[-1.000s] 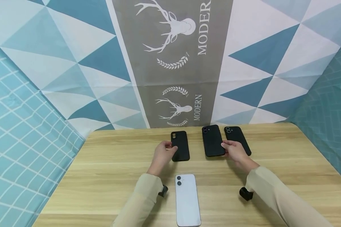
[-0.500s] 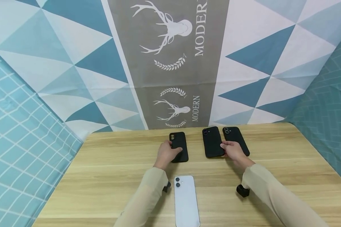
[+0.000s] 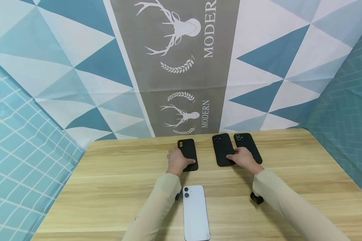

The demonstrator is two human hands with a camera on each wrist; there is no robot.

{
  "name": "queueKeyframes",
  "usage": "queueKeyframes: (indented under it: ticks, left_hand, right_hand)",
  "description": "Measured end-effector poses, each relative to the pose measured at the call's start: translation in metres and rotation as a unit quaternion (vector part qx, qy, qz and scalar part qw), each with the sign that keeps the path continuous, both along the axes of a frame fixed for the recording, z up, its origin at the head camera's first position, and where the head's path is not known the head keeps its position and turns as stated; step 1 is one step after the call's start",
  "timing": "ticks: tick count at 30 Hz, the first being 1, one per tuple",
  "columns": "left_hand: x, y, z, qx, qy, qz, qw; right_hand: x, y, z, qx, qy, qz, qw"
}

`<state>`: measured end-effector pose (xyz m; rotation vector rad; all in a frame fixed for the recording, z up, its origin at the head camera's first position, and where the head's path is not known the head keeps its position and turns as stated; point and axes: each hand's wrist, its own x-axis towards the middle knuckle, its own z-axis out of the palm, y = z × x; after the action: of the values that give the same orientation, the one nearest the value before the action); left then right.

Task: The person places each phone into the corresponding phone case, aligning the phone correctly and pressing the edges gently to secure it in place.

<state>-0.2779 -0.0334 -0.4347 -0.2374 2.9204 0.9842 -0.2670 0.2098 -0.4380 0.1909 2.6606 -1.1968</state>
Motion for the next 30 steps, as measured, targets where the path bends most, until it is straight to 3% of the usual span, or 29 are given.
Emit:
queueKeyframes:
  ticks: [4, 10, 19, 30]
  left_hand:
    - [-0.003, 0.001, 0.000, -0.011, -0.003, -0.003, 0.9999]
    - [-0.005, 0.001, 0.003, -0.010, -0.002, -0.003, 0.9999]
    - [-0.008, -0.015, 0.009, 0.062, -0.011, 0.008, 0.9980]
    - [-0.012, -0.037, 0.005, 0.102, -0.040, 0.006, 0.9940]
  right_hand:
    - [-0.001, -0.004, 0.003, 0.057, 0.011, 0.008, 0.9983]
    - [-0.002, -0.010, 0.007, 0.088, 0.009, 0.019, 0.9959]
    - [-0.001, -0.014, 0.008, 0.109, 0.001, 0.009, 0.9940]
    - [0.001, -0.019, 0.003, 0.137, 0.017, 0.000, 0.9904]
